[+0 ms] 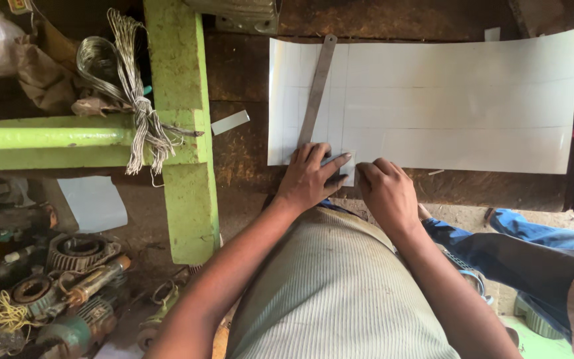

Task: The person lays a steel ruler across a white sheet on a workbench and draws straight lines with a marking tool, repositioning the ruler repeatedly to add a series of parallel and crossing lines across the sheet.

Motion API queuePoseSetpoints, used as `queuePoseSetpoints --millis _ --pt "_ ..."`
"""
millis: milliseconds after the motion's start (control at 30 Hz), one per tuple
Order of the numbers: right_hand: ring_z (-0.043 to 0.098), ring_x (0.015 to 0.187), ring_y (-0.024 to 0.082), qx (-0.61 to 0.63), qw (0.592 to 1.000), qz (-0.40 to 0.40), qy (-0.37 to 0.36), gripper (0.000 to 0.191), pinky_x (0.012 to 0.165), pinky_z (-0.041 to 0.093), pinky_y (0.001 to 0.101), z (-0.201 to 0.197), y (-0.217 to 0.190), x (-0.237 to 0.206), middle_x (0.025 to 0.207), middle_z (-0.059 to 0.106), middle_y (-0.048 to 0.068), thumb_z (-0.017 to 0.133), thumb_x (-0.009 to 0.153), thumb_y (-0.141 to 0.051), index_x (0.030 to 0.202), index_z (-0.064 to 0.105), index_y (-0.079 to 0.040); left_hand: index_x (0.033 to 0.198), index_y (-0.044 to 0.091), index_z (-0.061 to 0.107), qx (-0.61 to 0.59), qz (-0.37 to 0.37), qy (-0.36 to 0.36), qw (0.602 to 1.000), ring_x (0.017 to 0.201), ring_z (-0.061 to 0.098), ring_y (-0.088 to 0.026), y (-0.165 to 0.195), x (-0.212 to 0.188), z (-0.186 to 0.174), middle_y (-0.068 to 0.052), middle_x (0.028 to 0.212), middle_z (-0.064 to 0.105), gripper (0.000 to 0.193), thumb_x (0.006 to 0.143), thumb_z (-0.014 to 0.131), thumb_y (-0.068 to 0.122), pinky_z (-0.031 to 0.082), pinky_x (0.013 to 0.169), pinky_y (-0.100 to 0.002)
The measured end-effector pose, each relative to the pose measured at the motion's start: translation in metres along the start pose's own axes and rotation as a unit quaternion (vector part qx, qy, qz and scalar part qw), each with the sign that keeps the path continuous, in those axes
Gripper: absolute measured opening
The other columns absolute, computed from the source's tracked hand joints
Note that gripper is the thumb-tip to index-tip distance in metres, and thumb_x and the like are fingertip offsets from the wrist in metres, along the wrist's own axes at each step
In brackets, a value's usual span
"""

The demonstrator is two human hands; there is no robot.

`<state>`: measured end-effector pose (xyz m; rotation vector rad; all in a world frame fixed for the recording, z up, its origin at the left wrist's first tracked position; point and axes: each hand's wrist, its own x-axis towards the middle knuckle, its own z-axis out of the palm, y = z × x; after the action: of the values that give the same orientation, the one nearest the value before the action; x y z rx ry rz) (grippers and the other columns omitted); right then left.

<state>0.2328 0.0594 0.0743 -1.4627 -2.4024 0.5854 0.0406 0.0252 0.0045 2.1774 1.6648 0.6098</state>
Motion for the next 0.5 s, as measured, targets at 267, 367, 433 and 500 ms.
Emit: queuePoseSetpoints --millis 267,367,433,500 --pt "0.072 0.08 0.026 0.147 0.979 0.076 0.122 0.015 0.071 0.056 0.0355 0.002 0.023 0.025 0.096 0.071 0.01 0.07 0.097 -0.007 0.111 0.073 -0.007 0.135 0.026 0.069 0.003 -0.002 0.01 1.0 0.112 0.053 -0.029 -0.019 0.048 -0.004 -0.009 0.118 0.057 0.043 0.094 0.072 0.042 0.046 0.098 -0.046" --pt "0.07 0.081 0.028 0.145 0.976 0.089 0.137 0.014 0.072 0.055 0.0367 0.014 0.033 0.033 0.095 0.07 0.012 0.07 0.097 -0.007 0.111 0.073 -0.007 0.134 0.028 0.069 0.008 -0.006 0.048 0.999 0.11 0.053 -0.029 -0.045 0.098 0.001 -0.01 0.117 0.057 0.044 0.092 0.073 0.041 0.048 0.095 -0.046" --pt "0.07 0.085 0.031 0.127 0.977 0.065 0.16 0.013 0.075 0.055 0.0383 0.02 0.036 0.032 0.097 0.069 0.012 0.07 0.098 -0.006 0.111 0.073 -0.007 0.133 0.029 0.069 0.013 -0.009 0.074 0.997 0.109 0.053 -0.029 -0.062 0.125 0.003 -0.009 0.117 0.057 0.045 0.09 0.074 0.04 0.048 0.095 -0.046" --pt "0.07 0.085 0.031 0.129 0.977 0.078 0.154 0.013 0.075 0.055 0.0388 0.023 0.038 0.031 0.096 0.069 0.012 0.071 0.097 -0.006 0.11 0.073 -0.007 0.134 0.031 0.069 0.012 -0.022 0.082 0.996 0.106 0.053 -0.028 -0.074 0.143 0.005 -0.007 0.113 0.057 0.045 0.09 0.075 0.04 0.049 0.095 -0.046"
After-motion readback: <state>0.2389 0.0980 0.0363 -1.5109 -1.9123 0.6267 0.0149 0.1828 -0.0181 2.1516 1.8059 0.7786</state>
